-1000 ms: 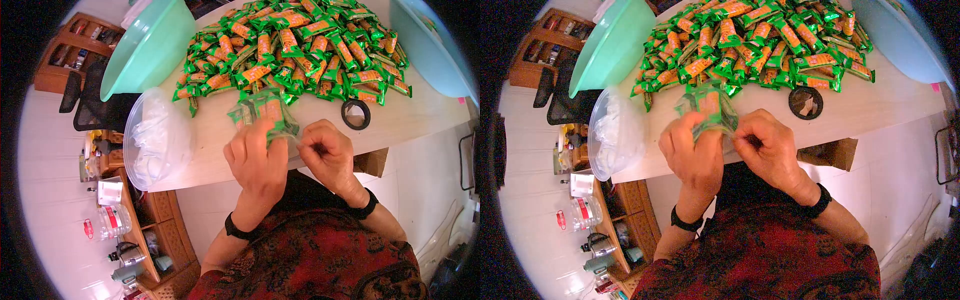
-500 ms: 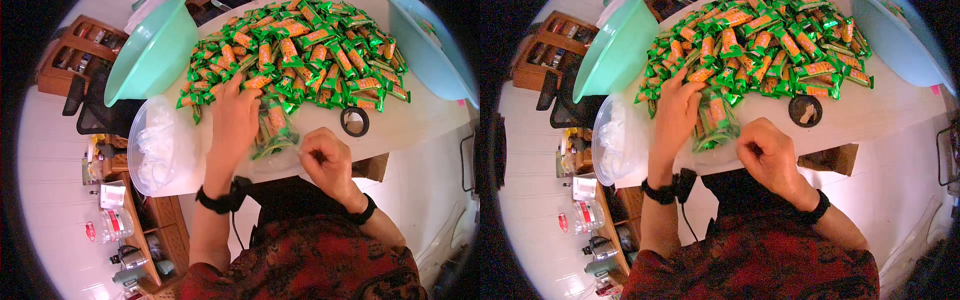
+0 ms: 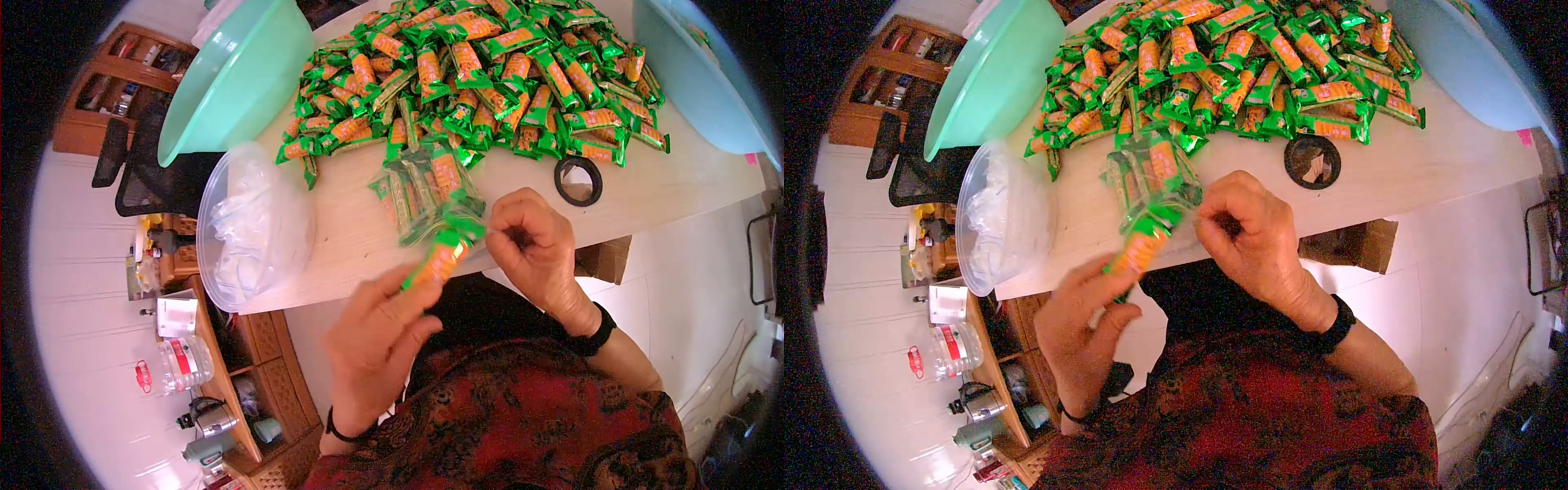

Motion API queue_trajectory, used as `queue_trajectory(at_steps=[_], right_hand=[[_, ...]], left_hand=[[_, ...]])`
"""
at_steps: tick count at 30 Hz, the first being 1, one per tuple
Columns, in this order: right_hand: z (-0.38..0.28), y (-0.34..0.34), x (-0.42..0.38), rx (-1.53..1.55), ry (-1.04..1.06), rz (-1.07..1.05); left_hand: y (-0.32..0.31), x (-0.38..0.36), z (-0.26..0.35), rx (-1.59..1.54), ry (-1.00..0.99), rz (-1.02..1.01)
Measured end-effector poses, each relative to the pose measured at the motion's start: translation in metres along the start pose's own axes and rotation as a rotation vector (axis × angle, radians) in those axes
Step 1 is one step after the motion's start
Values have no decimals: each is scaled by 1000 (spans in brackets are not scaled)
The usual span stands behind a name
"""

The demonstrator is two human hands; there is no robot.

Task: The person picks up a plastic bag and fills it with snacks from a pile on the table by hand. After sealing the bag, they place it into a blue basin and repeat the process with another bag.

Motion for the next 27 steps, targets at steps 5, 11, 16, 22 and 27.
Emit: queue_trajectory(at_steps=[5, 11, 16, 22, 27], right_hand=[[4, 0, -2, 53, -27, 24], [-2, 1, -3, -16, 29, -9], [-1, 4, -3, 1, 15, 42], [-2, 6, -4, 57, 33, 83], [3, 7, -6, 77, 12, 104]], left_hand=[[-23, -8, -9, -21, 68, -45], [-38, -2, 6, 20, -218, 234], [-47, 0, 4, 42, -9, 211], [-54, -12, -17, -220, -35, 255], [-41, -26, -25, -286, -16, 320]])
Point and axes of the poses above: each hand's wrist, its own x-axis towards the middle knuckle, its own y-axis out of the back of the hand, z = x × y, the point moved 9 cm from there along x, towards the middle knuckle, and after that the axes turned 4 degrees about y, right-handed, at the moved point
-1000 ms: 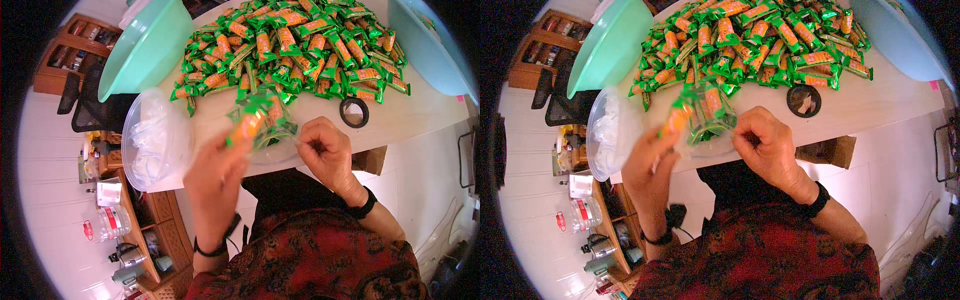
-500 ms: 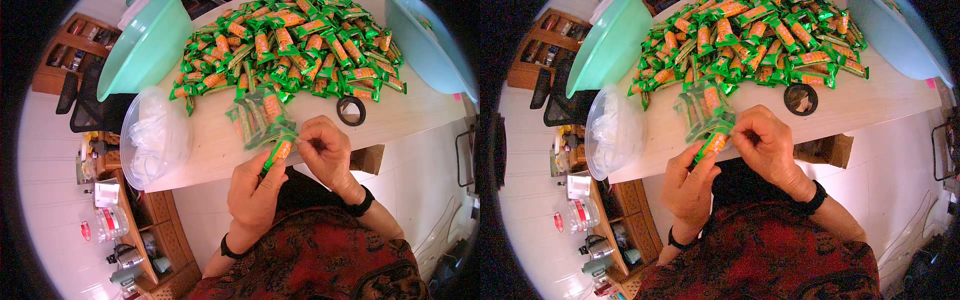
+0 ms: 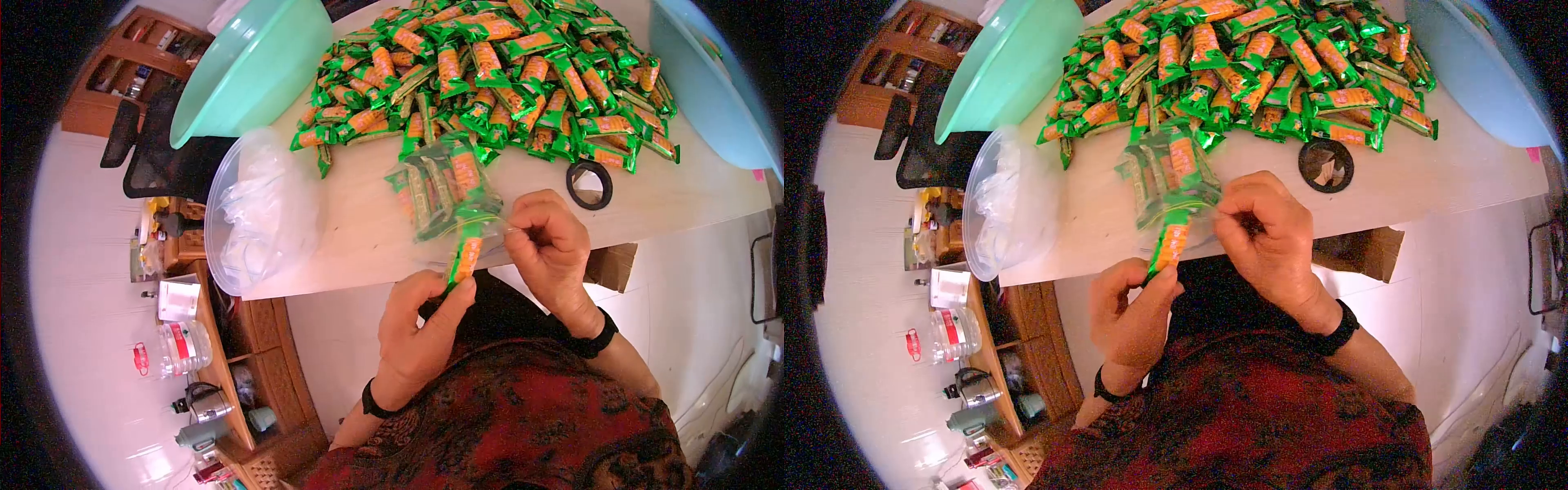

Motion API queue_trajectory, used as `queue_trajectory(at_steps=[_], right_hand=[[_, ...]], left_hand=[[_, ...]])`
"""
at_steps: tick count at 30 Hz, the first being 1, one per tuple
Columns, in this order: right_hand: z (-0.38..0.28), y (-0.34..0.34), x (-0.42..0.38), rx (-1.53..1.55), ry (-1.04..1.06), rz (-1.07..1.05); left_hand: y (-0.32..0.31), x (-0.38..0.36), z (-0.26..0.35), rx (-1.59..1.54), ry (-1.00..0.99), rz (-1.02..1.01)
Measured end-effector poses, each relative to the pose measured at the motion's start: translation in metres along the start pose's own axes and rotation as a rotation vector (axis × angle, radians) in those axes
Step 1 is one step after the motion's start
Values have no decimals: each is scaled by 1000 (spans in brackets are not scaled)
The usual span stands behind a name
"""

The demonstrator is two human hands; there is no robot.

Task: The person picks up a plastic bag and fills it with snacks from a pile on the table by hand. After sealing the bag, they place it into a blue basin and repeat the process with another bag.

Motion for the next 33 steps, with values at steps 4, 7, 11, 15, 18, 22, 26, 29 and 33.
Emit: queue_trajectory(at_steps=[4, 7, 11, 15, 18, 22, 26, 29, 33], right_hand=[[1, -1, 0, -4, 1, -23], [-1, -3, 1, -42, 23, -49], [-5, -5, 2, -108, 50, -82], [-8, -8, 2, -119, 17, -112], [-7, -11, 3, -116, -7, -158], [-6, -13, 4, -154, 5, -197], [-8, -14, 4, -175, 33, -196], [-7, -14, 4, -144, 2, -202], [-4, -19, 2, -134, -54, -230]], left_hand=[[4, -3, -11, 5, -39, -52], [10, -5, -15, 11, 13, 48], [10, 1, 5, 289, -178, 55], [15, 10, -3, 355, -121, 176], [13, 20, -5, 428, -184, 207], [8, 31, 9, 590, -320, 218], [11, 34, -5, 331, -294, 221], [14, 41, -21, 116, -72, 157], [9, 49, -24, 228, 39, 85]])
Point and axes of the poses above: each hand's wrist, its own x-axis towards the middle knuckle, its own y-axis out of the back of the hand, z = x × y, the point moved 9 cm from there along x, towards the middle knuckle, and after that the axes turned 4 degrees about y, right-handed, at the moved point
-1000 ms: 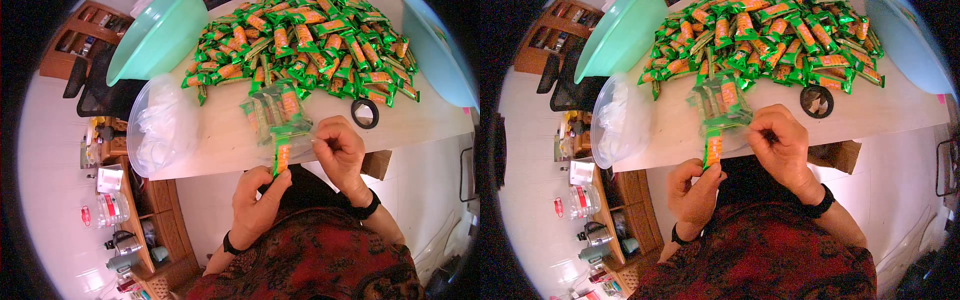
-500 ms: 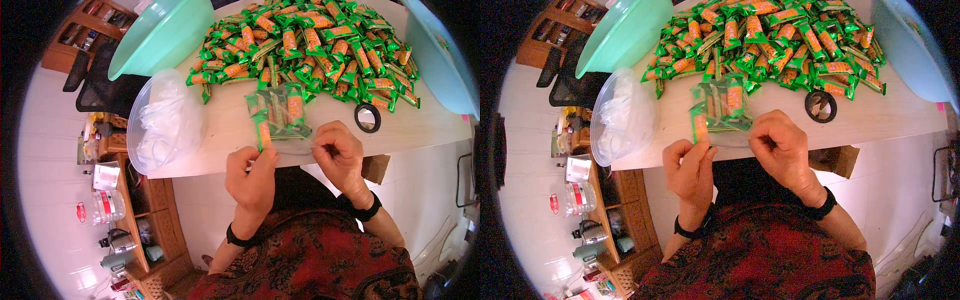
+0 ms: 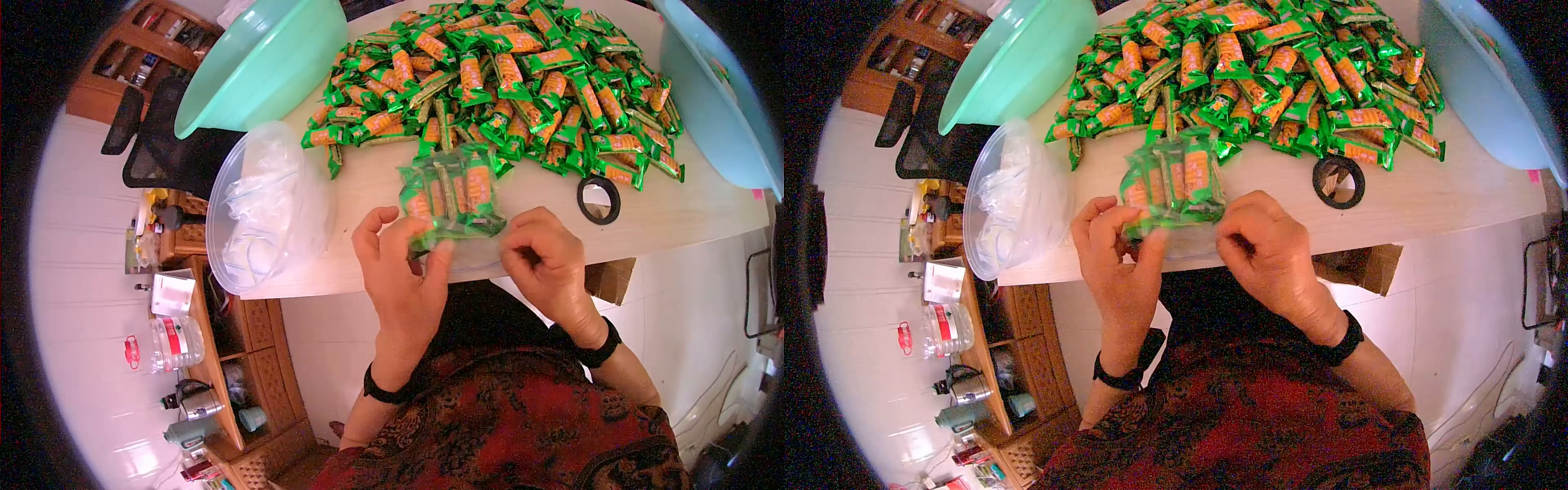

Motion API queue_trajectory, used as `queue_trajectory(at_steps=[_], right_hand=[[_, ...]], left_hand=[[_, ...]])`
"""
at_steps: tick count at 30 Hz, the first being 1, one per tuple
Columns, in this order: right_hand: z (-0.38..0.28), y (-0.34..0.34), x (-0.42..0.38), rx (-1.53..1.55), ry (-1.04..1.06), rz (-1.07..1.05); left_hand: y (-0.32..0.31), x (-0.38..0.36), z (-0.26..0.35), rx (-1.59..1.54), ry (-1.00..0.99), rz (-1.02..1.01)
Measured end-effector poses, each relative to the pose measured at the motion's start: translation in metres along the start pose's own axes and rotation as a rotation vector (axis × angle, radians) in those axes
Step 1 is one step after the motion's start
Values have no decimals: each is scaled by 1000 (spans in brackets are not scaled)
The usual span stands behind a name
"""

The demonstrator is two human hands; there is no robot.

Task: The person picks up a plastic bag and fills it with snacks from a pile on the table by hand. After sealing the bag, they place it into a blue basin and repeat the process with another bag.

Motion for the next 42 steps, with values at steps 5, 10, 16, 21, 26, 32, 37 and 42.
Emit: queue_trajectory(at_steps=[5, 10, 16, 21, 26, 32, 37, 42], right_hand=[[-4, -7, 1, -84, 64, -46], [-4, -6, 1, -76, 66, -37], [-1, -5, -1, -78, 59, 1], [-1, -2, -2, -93, 64, 11], [-2, -4, -5, -54, 25, 30], [-8, 11, 4, -80, 86, 117], [-36, 29, 45, -21, 90, 139], [-66, 39, 91, 163, 13, 22]], left_hand=[[-5, 3, -14, -20, -51, 6], [-8, 3, -23, 1, -38, -9], [-2, 6, -14, 102, -57, -39], [-13, 7, -17, 175, -75, 5], [-10, 7, -26, 191, -142, 101], [10, 21, 2, 318, -224, 148], [22, 60, 12, 142, -129, -138], [40, 89, 40, -202, 188, -277]])
Point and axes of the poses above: each hand's wrist, its own x-axis towards the middle knuckle, its own y-axis out of the back of the hand, z = x × y, the point moved 9 cm from there along x, towards the middle knuckle, and after that the axes turned 4 degrees about y, right-handed, at the moved point
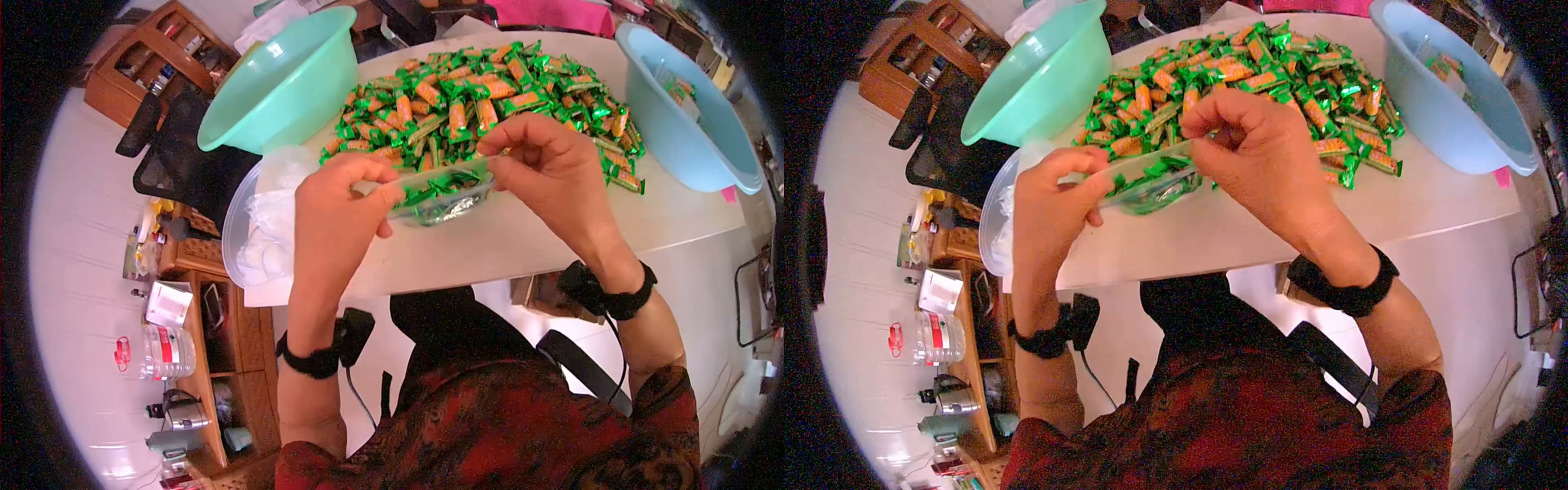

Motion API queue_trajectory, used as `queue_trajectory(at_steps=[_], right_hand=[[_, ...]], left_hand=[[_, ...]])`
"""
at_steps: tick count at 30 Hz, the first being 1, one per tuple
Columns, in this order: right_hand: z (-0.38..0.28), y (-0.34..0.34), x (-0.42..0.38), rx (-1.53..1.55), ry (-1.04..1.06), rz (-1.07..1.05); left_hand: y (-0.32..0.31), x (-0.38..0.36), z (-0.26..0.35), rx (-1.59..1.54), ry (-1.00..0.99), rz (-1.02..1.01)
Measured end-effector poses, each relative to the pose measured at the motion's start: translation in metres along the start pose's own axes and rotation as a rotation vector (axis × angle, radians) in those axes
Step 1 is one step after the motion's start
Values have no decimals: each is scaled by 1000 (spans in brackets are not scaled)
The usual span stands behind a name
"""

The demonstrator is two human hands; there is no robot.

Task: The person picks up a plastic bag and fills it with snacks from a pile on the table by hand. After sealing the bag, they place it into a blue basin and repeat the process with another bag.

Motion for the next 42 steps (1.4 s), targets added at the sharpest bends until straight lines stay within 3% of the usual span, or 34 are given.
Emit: queue_trajectory(at_steps=[3, 6, 8, 12, 15, 18, 20, 23, 29, 32, 33, 35, 37, 38, 40, 42], right_hand=[[-22, 7, 2, 5, 84, 4], [-1, 7, -12, -35, -10, -100], [25, 10, -22, -2, -228, -164], [15, 20, -29, 51, -377, -204], [10, 22, -31, 250, -286, -235], [0, 22, -32, 191, -152, -252], [-11, 27, -29, -45, 54, -235], [-23, 28, -27, -238, 116, -231], [-25, 36, -26, -186, 113, -178], [-39, 37, -29, -182, 219, -130], [-57, 33, -30, -246, 392, -150], [-74, 32, -37, -327, 509, -119], [-78, 26, -46, -483, 544, -112], [-84, 19, -53, -612, 657, -130], [-77, 12, -57, -678, 598, -202], [-73, 11, -63, -592, 631, -187]], left_hand=[[2, -19, 8, -129, 24, -29], [-11, -26, -6, -100, 137, -93], [-20, -27, -14, -110, 173, -152], [-22, -27, -15, -233, 172, -196], [-23, -26, -9, -328, 92, -259], [-24, -25, -9, -344, 81, -306], [-28, -25, -11, -359, 108, -362], [-33, -29, -6, -305, 131, -447], [-30, -31, -6, -204, 108, -442], [-28, -35, -5, -170, 142, -422], [-27, -37, 0, -97, 108, -419], [-28, -40, 8, 98, -20, -387], [-34, -51, 44, 280, -500, -268], [-43, -55, 52, 252, -546, -291], [-55, -65, 75, 299, -642, -230], [-70, -67, 76, 218, -525, -240]])
Point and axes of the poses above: each hand's wrist, its own x-axis towards the middle knuckle, its own y-axis out of the back of the hand, z = x × y, the point moved 9 cm from there along x, towards the middle knuckle, and after that the axes turned 4 degrees about y, right-handed, at the moved point
